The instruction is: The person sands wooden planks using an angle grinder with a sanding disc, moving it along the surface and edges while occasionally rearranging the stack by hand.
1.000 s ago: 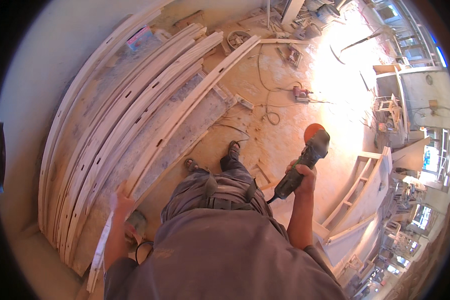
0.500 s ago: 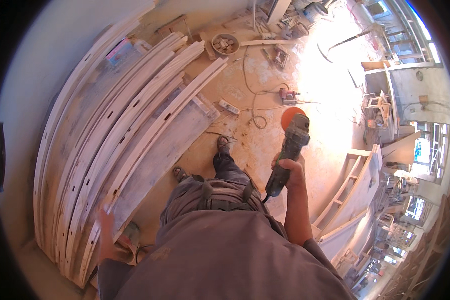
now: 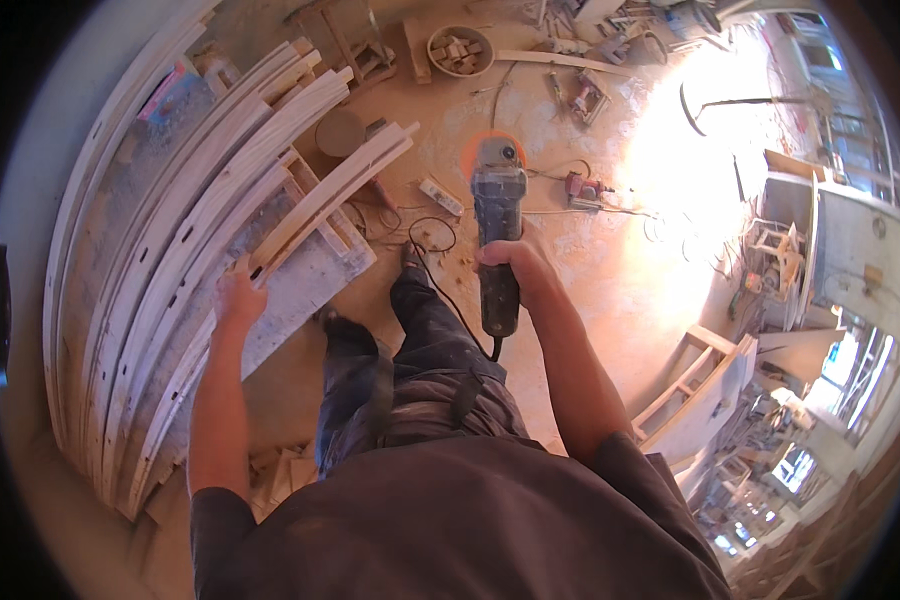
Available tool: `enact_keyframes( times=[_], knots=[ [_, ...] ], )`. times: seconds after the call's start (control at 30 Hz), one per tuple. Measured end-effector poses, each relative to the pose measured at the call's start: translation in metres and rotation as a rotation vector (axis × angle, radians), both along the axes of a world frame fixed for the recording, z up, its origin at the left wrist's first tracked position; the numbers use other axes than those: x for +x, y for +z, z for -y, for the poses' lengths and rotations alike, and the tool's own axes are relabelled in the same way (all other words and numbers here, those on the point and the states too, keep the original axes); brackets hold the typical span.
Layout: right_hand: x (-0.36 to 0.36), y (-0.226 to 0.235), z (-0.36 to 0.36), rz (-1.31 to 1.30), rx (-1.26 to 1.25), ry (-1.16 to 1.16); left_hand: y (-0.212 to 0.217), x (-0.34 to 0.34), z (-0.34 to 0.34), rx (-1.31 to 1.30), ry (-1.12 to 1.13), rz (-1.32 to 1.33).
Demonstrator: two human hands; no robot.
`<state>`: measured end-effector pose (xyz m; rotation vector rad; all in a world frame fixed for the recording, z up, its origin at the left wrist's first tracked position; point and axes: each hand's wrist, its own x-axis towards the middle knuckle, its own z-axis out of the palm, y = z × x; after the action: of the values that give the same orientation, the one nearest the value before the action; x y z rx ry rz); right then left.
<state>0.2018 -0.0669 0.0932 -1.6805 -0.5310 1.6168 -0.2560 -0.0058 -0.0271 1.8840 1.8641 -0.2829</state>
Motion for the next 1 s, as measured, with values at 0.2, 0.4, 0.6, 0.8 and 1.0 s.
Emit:
enact_keyframes(
  times=[0.2, 0.4, 0.6, 0.8, 1.0],
  knots=[
    [-0.004, -0.004, -0.035, -0.123, -0.049, 0.082, 0.008, -0.026, 0.064, 0.031, 0.021, -0.108],
    [-0.026, -0.013, -0.045, -0.162, -0.122, 0.181, -0.001, -0.034, 0.09, 0.292, -0.047, -0.041],
    [-0.045, -0.019, -0.059, -0.122, -0.151, 0.237, -0.011, -0.036, 0.094, 0.389, -0.078, -0.023],
    [-0.047, -0.021, -0.057, -0.089, -0.199, 0.259, -0.009, -0.037, 0.097, 0.422, -0.085, -0.025],
    [-0.039, -0.015, -0.056, -0.105, -0.175, 0.145, -0.01, -0.037, 0.099, 0.429, -0.079, -0.035]
  ],
)
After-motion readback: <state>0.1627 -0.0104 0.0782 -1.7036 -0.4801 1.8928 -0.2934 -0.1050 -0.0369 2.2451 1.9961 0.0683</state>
